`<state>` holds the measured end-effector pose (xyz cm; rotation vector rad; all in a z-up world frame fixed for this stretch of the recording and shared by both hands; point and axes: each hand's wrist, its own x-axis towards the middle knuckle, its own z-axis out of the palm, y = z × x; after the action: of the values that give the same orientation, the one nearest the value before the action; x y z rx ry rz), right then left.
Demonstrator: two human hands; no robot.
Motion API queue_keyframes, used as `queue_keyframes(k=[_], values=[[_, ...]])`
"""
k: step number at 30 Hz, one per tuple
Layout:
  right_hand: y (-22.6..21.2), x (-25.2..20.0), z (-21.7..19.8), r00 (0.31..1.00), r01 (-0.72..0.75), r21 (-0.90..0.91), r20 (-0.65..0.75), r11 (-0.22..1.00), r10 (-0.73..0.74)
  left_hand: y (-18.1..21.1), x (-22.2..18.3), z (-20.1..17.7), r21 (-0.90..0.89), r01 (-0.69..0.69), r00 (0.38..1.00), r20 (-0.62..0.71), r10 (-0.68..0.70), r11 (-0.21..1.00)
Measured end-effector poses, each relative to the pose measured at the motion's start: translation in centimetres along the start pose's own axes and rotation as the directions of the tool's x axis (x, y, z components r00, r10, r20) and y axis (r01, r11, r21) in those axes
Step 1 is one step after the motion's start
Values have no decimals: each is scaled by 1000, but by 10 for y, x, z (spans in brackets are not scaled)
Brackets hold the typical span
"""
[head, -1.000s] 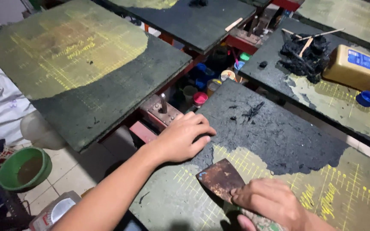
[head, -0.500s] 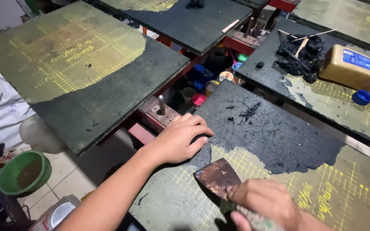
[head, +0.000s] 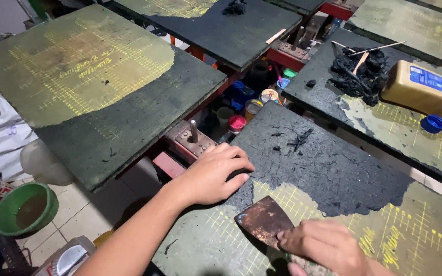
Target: The person uses a metal putty knife to scrape off dried ink or adhesive residue from the surface of multiple screen printing boards.
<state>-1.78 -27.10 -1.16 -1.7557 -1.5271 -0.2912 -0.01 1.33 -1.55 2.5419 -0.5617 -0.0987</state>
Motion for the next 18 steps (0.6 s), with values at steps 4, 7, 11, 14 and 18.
queue_keyframes(k=[4,7,11,14,18], values=[[-7,2,-4,993,-72,-65,84,995,78,4,0,-5,-10,17,1000,18,-17,1000],[-4,-5,3,997,-80,-68,19,994,81,4,-1,-6,-29,20,999,38,-19,999],[-14,5,4,985,-169,-100,-38,980,166,6,-2,-8,-15,9,999,48,-8,1000],[-7,7,-1,967,-250,-86,-75,964,244,5,-2,-10,-19,10,998,55,-9,1000],[-3,-1,-2,983,-180,-114,25,977,184,6,-2,-7,-11,15,999,52,-14,1000]])
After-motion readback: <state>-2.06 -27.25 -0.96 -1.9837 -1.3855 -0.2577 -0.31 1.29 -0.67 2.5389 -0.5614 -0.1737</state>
